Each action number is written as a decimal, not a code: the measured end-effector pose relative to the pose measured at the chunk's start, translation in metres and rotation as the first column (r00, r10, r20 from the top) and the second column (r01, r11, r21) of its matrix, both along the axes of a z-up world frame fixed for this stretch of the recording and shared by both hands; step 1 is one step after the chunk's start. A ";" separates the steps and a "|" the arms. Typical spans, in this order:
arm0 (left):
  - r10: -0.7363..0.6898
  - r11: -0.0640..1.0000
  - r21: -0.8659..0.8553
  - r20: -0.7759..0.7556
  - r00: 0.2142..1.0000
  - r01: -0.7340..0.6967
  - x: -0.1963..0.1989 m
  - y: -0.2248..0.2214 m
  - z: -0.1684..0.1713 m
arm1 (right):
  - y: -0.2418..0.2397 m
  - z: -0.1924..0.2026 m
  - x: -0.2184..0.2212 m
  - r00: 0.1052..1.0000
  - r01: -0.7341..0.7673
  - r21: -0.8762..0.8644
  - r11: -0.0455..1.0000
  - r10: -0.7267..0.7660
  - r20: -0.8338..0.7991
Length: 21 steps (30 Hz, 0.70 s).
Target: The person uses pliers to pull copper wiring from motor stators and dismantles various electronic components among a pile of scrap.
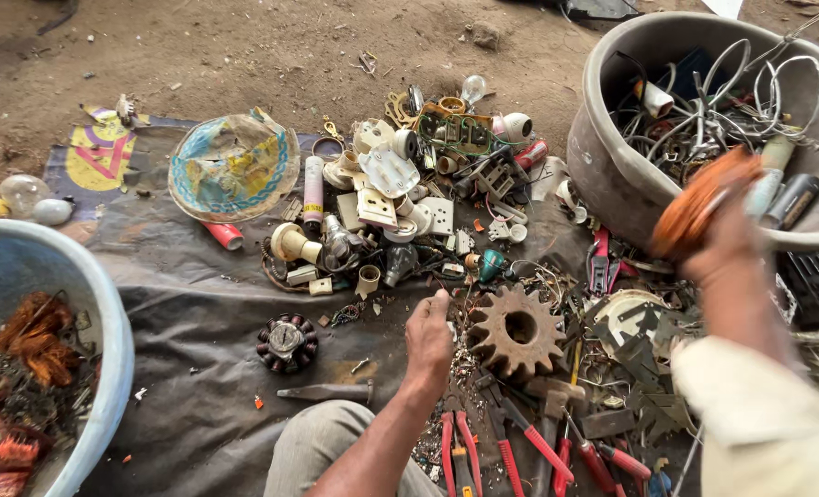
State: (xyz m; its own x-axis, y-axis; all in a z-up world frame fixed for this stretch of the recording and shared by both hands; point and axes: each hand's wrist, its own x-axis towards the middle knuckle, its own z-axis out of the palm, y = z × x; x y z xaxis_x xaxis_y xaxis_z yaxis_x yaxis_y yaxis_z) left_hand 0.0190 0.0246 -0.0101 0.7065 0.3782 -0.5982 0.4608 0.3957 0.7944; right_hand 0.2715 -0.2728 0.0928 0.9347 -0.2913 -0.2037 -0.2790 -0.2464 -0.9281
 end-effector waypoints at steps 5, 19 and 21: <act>0.039 0.999 -0.026 0.009 0.999 -0.039 0.007 0.002 -0.008 | -0.007 0.027 0.031 0.925 0.368 0.162 0.916 -0.378 0.036; 0.161 0.986 0.038 0.008 0.987 -0.162 0.020 0.025 -0.014 | 0.148 -0.123 -0.204 0.865 -0.473 -0.364 0.802 0.345 -0.364; 0.130 0.980 -0.146 -0.055 0.990 -0.137 0.017 0.017 -0.017 | 0.176 -0.100 -0.244 0.855 -0.408 -0.349 0.844 0.487 0.177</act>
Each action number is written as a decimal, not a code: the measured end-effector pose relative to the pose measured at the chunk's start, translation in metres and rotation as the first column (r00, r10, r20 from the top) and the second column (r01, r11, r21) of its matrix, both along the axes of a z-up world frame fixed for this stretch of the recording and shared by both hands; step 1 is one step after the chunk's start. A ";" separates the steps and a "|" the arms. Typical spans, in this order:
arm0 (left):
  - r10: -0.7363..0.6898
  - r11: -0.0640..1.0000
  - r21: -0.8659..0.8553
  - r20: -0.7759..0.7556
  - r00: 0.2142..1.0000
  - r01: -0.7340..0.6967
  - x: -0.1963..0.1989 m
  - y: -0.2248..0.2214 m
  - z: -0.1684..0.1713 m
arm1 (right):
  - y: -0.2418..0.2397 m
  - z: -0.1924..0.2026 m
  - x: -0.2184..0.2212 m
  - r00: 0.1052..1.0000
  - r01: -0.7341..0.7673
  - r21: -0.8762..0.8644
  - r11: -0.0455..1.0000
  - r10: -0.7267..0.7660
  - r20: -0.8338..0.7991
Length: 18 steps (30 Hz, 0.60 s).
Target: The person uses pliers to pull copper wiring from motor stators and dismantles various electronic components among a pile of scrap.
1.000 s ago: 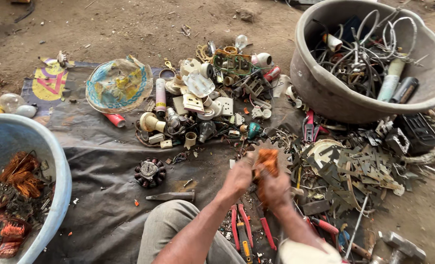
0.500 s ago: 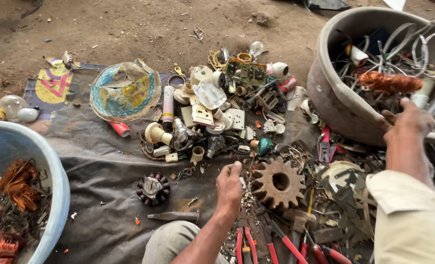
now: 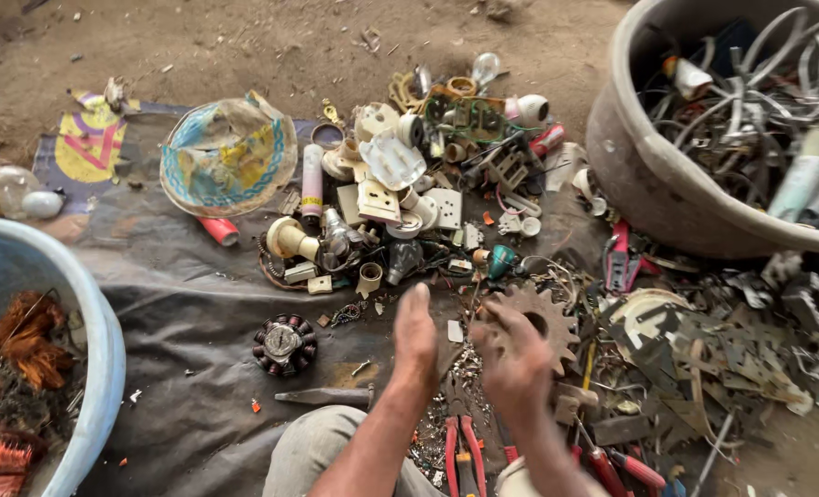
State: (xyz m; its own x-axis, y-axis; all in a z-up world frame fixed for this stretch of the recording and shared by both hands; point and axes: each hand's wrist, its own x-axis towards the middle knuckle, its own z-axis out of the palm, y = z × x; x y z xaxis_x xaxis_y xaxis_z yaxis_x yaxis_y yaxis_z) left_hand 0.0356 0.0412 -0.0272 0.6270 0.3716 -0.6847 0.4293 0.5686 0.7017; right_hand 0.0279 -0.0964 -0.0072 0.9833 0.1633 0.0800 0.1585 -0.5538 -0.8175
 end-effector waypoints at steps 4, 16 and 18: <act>-0.047 0.889 -0.457 -0.071 0.996 0.009 -0.012 -0.004 0.015 | 0.033 -0.011 -0.010 0.855 -0.405 0.114 0.907 0.332 0.397; 0.389 0.909 0.011 0.340 0.856 -0.417 -0.031 0.031 0.017 | 0.027 -0.051 0.004 0.990 -0.035 -0.377 0.926 0.085 0.117; 0.415 0.670 0.311 0.596 0.687 -0.674 -0.045 0.060 0.028 | 0.042 -0.049 0.002 0.992 -0.121 -0.324 0.938 0.123 -0.016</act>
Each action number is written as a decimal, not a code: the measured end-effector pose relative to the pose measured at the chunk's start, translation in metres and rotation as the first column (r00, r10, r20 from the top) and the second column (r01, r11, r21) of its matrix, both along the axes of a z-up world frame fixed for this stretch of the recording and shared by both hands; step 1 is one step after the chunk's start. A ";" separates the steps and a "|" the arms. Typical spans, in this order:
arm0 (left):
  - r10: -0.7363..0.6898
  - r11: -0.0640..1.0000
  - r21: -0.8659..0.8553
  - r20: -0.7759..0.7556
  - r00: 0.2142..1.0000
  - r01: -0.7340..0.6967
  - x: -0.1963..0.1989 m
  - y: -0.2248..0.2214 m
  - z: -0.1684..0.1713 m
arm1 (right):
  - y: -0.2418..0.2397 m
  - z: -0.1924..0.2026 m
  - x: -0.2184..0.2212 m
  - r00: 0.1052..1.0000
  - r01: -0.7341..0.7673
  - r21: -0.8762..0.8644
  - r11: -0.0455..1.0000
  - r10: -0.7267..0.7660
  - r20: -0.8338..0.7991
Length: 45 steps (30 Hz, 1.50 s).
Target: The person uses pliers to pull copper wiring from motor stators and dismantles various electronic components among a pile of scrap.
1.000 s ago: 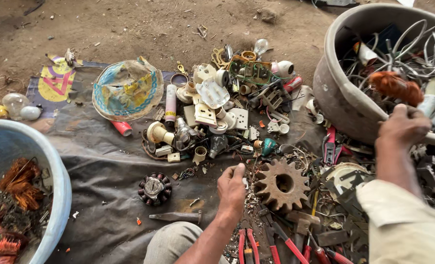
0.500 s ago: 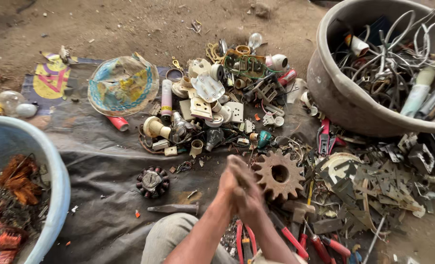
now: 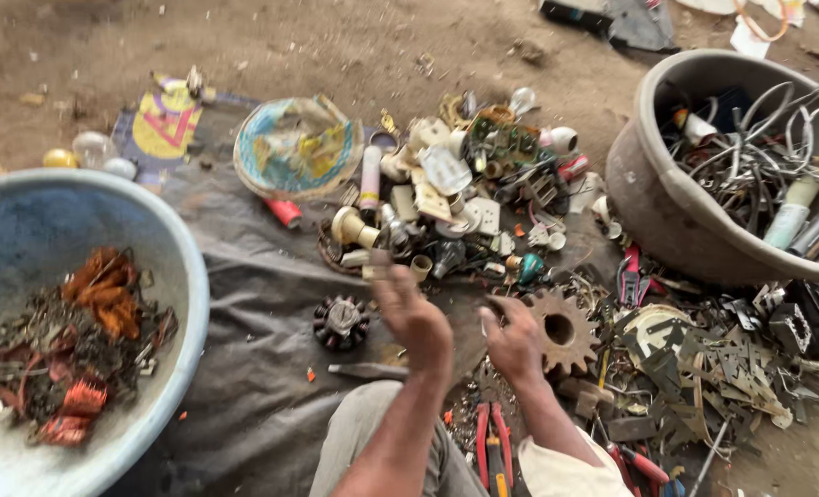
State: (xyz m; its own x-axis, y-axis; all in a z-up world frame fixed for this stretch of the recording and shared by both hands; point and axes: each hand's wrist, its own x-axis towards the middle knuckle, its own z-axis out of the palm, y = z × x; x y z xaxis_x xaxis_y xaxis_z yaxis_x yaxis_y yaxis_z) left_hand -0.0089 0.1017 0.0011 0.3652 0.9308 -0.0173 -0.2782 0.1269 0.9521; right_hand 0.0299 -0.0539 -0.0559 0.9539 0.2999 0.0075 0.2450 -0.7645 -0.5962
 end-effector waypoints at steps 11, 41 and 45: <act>0.275 0.741 -0.629 -0.038 0.961 -0.237 -0.010 0.080 -0.012 | 0.143 0.006 0.048 0.926 -0.228 -0.141 0.963 0.260 0.274; -0.725 0.665 -0.409 -0.149 0.673 0.625 -0.038 -0.053 -0.011 | -0.057 0.032 -0.081 0.772 0.546 0.693 0.470 0.039 -0.635; -0.713 0.667 -0.178 -0.436 0.550 0.724 -0.072 -0.081 0.026 | -0.077 -0.002 -0.081 0.824 0.516 0.703 0.489 -0.060 -0.563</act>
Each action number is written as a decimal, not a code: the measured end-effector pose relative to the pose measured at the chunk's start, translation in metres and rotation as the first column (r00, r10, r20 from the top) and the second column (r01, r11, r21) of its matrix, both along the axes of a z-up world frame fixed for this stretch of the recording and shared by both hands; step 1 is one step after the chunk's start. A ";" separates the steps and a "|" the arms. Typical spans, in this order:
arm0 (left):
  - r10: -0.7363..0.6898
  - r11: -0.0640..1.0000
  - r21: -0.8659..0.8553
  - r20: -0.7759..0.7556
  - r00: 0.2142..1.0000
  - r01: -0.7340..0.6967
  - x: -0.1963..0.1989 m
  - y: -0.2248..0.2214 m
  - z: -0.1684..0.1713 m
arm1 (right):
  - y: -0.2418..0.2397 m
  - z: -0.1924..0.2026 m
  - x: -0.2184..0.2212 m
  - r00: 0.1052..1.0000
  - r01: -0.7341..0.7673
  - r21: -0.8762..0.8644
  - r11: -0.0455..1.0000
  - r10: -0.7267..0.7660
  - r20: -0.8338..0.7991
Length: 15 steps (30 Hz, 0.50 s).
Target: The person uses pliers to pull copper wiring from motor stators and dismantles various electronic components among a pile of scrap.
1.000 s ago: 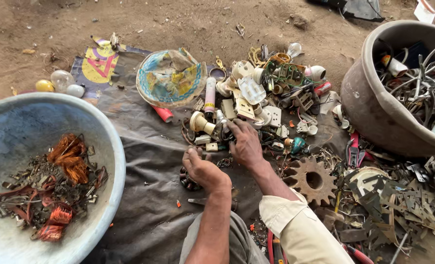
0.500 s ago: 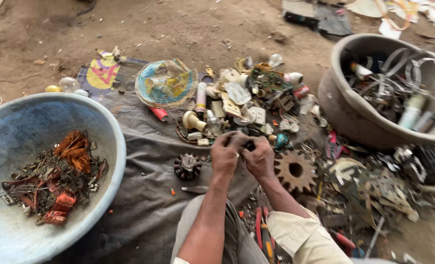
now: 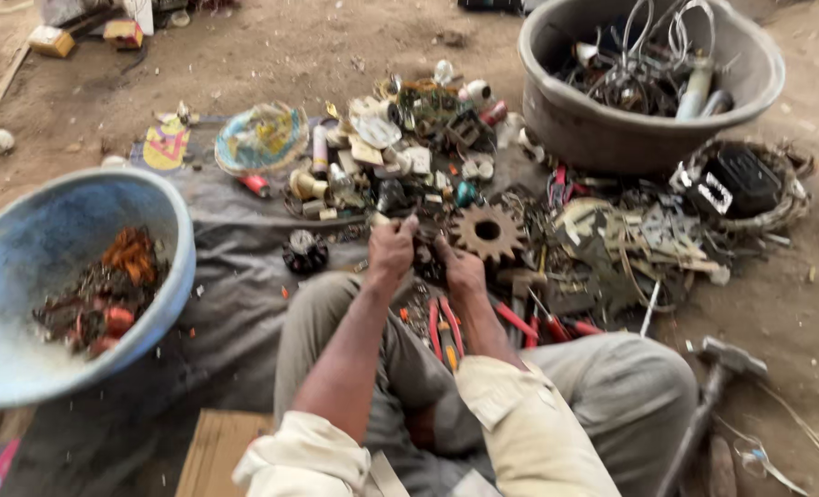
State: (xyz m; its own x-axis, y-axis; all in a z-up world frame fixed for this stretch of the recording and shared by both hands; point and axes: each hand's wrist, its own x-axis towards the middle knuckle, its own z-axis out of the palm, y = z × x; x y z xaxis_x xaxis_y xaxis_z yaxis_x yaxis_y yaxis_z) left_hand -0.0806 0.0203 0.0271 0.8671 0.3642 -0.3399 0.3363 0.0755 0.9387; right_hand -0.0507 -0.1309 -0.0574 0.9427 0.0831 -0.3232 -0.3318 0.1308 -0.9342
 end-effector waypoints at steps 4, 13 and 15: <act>-0.124 0.934 0.336 -0.016 0.992 0.122 -0.016 -0.018 0.021 | -0.017 0.004 -0.004 0.995 -0.061 0.206 0.977 0.077 -0.069; -0.010 0.862 0.503 -0.094 0.996 0.056 0.002 -0.007 -0.028 | -0.052 0.015 0.006 0.954 -0.240 -0.260 0.935 0.177 -0.243; 0.041 0.813 0.581 -0.126 0.991 0.040 0.007 0.005 -0.044 | -0.063 -0.010 0.014 0.922 -0.375 -0.688 0.621 0.326 -0.208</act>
